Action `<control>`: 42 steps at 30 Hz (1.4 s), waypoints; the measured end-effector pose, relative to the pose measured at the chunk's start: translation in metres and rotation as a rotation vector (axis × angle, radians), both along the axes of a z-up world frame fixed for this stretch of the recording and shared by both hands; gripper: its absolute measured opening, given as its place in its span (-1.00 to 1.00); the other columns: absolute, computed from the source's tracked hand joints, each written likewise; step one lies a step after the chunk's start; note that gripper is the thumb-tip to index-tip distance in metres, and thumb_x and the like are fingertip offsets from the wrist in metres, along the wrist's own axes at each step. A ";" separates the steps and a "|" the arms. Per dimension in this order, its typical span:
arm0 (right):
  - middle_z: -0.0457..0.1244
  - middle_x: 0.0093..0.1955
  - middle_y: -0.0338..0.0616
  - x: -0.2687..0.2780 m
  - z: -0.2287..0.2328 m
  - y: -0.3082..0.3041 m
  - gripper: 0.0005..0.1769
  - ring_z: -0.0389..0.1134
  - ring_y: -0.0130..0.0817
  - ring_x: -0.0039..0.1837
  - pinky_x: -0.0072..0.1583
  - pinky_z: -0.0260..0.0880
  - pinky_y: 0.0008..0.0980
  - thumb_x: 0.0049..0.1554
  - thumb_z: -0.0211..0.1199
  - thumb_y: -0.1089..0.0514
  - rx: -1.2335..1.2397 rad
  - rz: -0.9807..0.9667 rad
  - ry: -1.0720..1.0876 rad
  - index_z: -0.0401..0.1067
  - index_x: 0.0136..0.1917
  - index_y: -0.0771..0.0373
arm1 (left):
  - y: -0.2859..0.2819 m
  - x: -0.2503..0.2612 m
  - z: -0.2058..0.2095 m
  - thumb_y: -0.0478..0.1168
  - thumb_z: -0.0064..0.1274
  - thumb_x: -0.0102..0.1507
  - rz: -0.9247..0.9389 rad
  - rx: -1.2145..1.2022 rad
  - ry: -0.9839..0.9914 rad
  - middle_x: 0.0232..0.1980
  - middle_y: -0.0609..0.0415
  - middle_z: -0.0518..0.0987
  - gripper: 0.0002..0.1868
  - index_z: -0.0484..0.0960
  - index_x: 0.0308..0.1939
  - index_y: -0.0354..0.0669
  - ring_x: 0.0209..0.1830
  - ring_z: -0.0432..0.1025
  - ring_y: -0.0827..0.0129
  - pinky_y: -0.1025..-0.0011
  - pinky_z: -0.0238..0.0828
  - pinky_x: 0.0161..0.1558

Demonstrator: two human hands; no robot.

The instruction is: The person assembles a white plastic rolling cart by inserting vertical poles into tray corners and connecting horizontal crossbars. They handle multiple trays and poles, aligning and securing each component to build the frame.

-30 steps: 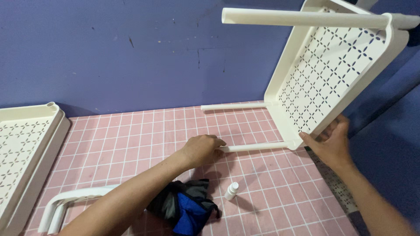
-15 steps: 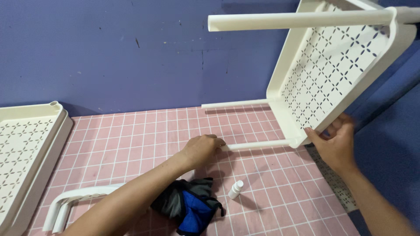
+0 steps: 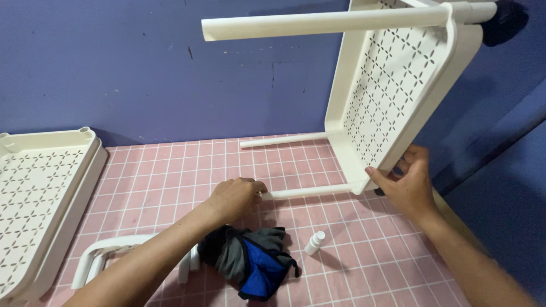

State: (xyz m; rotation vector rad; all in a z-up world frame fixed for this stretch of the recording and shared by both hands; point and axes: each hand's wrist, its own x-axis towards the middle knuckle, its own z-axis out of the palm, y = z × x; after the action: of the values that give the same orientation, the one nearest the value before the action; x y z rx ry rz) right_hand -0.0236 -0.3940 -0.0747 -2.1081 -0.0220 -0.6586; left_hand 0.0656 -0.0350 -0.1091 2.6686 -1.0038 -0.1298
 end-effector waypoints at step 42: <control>0.45 -0.01 0.08 0.179 -0.113 -0.137 -0.62 0.49 -0.11 0.02 0.06 0.51 -0.15 0.17 0.22 0.08 -0.393 -0.014 0.382 0.49 0.19 0.29 | -0.007 0.002 -0.005 0.08 0.13 0.22 0.043 0.057 0.025 -0.15 0.06 0.66 -0.68 0.70 -0.09 0.01 -0.18 0.58 0.03 0.09 0.53 -0.13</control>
State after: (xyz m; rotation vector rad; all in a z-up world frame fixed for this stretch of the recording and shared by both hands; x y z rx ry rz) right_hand 0.1556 -0.5313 -0.1873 -2.5861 0.0819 -0.2611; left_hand 0.0679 -0.0419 -0.1140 2.7311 -0.9489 -0.1851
